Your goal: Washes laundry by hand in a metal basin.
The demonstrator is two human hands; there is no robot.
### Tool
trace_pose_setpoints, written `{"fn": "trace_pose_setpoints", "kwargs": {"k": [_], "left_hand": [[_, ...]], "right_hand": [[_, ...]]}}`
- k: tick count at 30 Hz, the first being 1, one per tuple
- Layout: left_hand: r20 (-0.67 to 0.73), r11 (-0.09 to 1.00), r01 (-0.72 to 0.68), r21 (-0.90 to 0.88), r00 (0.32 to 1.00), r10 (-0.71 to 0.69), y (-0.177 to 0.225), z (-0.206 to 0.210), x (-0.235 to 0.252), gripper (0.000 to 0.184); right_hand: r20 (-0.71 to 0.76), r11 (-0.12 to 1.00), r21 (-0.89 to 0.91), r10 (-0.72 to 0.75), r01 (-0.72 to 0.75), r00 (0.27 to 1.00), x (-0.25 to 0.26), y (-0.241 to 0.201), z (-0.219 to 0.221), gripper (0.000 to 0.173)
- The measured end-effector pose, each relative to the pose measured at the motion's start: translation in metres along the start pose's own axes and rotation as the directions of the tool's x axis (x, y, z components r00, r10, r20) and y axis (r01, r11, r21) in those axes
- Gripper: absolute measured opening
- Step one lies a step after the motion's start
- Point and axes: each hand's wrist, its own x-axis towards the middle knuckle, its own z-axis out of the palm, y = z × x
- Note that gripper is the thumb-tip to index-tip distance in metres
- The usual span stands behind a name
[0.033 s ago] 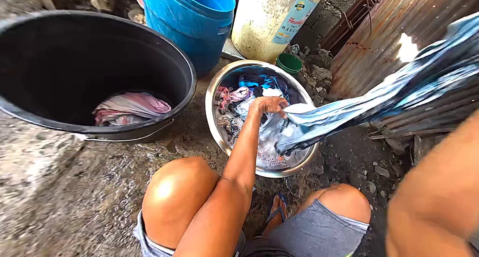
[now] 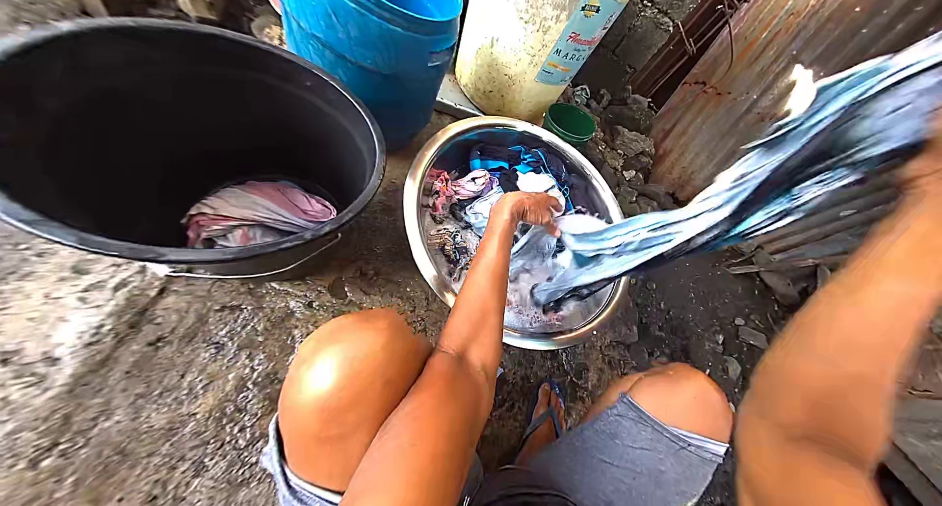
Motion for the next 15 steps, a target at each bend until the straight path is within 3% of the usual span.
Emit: {"fn": "trace_pose_setpoints", "kwargs": {"k": [1,2,4,7,11,13,15], "left_hand": [[0.023,0.997,0.070,0.038,0.997,-0.071,-0.005,0.005,0.003,0.059],[0.033,0.991,0.115,0.064,0.993,-0.117,-0.011,0.011,0.006,0.059],[0.043,0.985,0.147,0.086,0.987,-0.152,-0.025,0.029,0.014,0.061],[0.125,0.973,0.199,0.116,0.969,-0.213,-0.030,0.061,0.023,0.064],[0.242,0.909,0.342,0.239,0.886,-0.397,-0.048,0.113,0.048,0.089],[0.208,0.863,0.416,0.285,0.852,-0.480,-0.057,0.146,0.058,0.112],[0.147,0.845,0.447,0.294,0.852,-0.502,-0.073,0.182,0.057,0.118]], "right_hand": [[-0.070,0.956,-0.092,0.275,-0.280,0.959,0.003,-0.022,0.044,0.042],[-0.073,0.877,-0.168,0.444,-0.449,0.893,-0.013,-0.026,0.093,0.043],[0.106,0.766,-0.270,0.626,-0.584,0.772,-0.070,0.010,0.186,0.045],[0.446,0.702,-0.339,0.706,-0.627,0.549,-0.122,0.069,0.265,0.042],[0.496,0.647,-0.381,0.746,-0.661,0.444,-0.116,0.108,0.282,0.047],[0.518,0.601,-0.379,0.768,-0.704,0.377,-0.136,0.126,0.307,0.064],[0.525,0.504,-0.422,0.814,-0.753,0.250,-0.181,0.131,0.358,0.080]]}}
